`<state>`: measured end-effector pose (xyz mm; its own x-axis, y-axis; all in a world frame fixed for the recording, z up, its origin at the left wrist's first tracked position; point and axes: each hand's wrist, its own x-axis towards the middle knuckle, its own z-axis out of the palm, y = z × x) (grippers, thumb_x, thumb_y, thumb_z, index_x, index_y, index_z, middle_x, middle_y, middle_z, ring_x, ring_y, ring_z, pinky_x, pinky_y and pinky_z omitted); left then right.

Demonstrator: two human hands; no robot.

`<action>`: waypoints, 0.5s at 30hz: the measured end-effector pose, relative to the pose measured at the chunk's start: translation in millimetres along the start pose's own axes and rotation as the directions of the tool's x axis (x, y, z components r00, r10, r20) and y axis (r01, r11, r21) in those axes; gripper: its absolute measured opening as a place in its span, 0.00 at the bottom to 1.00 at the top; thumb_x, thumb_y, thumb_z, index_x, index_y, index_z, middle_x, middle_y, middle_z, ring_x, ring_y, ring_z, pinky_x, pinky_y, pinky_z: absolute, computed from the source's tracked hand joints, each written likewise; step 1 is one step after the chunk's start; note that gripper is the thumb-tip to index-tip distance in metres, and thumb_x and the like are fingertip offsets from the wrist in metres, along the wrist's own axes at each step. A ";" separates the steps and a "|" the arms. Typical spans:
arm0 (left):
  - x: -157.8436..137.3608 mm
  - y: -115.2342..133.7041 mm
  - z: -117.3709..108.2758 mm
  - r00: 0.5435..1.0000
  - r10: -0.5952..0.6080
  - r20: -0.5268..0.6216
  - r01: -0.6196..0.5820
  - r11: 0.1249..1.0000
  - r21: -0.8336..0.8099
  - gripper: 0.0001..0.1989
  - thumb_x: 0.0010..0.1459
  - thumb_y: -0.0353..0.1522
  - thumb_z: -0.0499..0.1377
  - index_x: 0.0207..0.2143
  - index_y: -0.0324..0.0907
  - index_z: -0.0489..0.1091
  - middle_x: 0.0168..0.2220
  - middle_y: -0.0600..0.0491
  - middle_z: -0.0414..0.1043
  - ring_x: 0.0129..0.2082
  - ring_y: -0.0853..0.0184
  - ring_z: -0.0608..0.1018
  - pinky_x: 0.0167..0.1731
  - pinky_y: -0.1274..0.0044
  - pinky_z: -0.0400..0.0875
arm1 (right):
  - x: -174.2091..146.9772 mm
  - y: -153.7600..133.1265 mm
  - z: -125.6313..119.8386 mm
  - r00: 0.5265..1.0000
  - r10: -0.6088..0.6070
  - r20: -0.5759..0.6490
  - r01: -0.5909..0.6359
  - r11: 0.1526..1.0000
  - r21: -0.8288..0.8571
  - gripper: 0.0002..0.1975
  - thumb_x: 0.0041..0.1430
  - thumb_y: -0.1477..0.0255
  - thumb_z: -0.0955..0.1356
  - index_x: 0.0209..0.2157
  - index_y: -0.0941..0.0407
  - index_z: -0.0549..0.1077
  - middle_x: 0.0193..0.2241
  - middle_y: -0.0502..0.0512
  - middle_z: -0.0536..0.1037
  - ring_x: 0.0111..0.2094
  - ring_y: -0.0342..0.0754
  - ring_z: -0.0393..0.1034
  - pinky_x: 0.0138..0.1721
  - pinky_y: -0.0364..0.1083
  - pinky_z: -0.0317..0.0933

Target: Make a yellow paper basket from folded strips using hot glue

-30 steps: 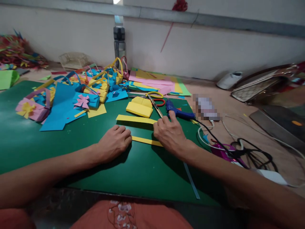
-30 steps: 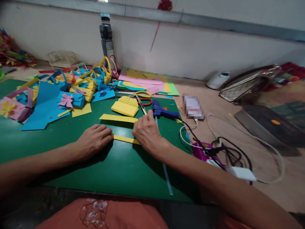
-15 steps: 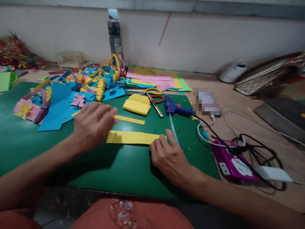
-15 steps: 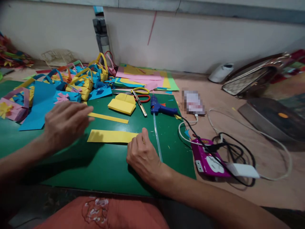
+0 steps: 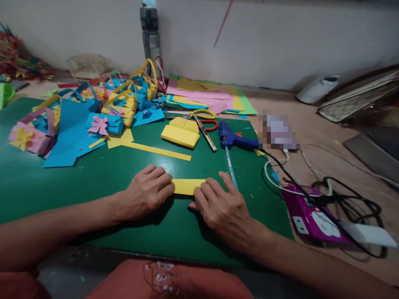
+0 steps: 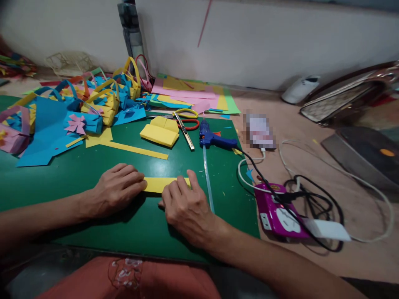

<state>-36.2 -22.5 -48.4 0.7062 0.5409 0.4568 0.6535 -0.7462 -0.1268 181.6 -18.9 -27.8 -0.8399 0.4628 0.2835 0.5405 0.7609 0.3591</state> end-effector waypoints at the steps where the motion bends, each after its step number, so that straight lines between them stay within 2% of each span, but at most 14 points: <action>1: -1.0 -1.1 0.3 1.000 -0.010 0.001 0.010 1.000 -0.019 0.11 0.60 0.27 0.49 0.30 0.39 0.69 0.29 0.50 0.70 0.28 0.67 0.66 0.30 0.72 0.60 | -0.3 1.4 1.1 1.000 0.013 -0.011 -0.013 1.000 0.005 0.13 0.61 0.73 0.58 0.26 0.58 0.69 0.23 0.53 0.70 0.29 0.48 0.63 0.46 0.56 0.55; 5: -5.2 -7.1 -1.0 1.000 -0.005 0.026 0.007 0.998 -0.070 0.09 0.59 0.26 0.50 0.33 0.40 0.69 0.33 0.49 0.71 0.31 0.66 0.68 0.32 0.72 0.61 | -2.5 6.2 1.6 0.999 0.034 -0.024 -0.034 0.999 0.001 0.11 0.59 0.80 0.59 0.27 0.59 0.70 0.23 0.53 0.71 0.31 0.48 0.64 0.47 0.55 0.54; 9: -8.0 -9.5 -4.5 0.998 0.003 0.067 0.001 0.998 -0.065 0.08 0.60 0.26 0.49 0.36 0.39 0.69 0.37 0.47 0.72 0.35 0.64 0.69 0.34 0.71 0.61 | -4.3 9.1 -0.5 0.999 0.047 0.015 -0.047 0.997 0.055 0.12 0.59 0.80 0.59 0.27 0.59 0.71 0.24 0.54 0.71 0.30 0.47 0.62 0.48 0.55 0.53; 13: -8.5 -4.6 -8.6 0.998 0.044 0.045 -0.040 0.995 -0.090 0.11 0.60 0.24 0.48 0.40 0.37 0.68 0.39 0.45 0.72 0.38 0.63 0.69 0.36 0.70 0.62 | -5.1 11.3 4.3 0.998 0.059 0.038 -0.064 0.987 0.146 0.13 0.58 0.80 0.59 0.24 0.58 0.70 0.23 0.53 0.71 0.27 0.46 0.59 0.44 0.52 0.54; 15: -8.2 -1.7 -10.0 0.997 0.059 0.043 -0.053 0.992 -0.117 0.11 0.60 0.24 0.46 0.39 0.36 0.68 0.38 0.45 0.72 0.37 0.63 0.69 0.36 0.70 0.62 | -5.2 12.0 7.4 0.997 0.061 0.039 -0.067 0.980 0.189 0.13 0.58 0.81 0.59 0.24 0.58 0.70 0.24 0.54 0.71 0.27 0.46 0.59 0.43 0.51 0.54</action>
<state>-45.9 -29.5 -43.1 0.7544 0.5122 0.4105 0.5786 -0.8143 -0.0472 192.0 -8.8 -31.6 -0.8068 0.5255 0.2701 0.5764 0.8004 0.1646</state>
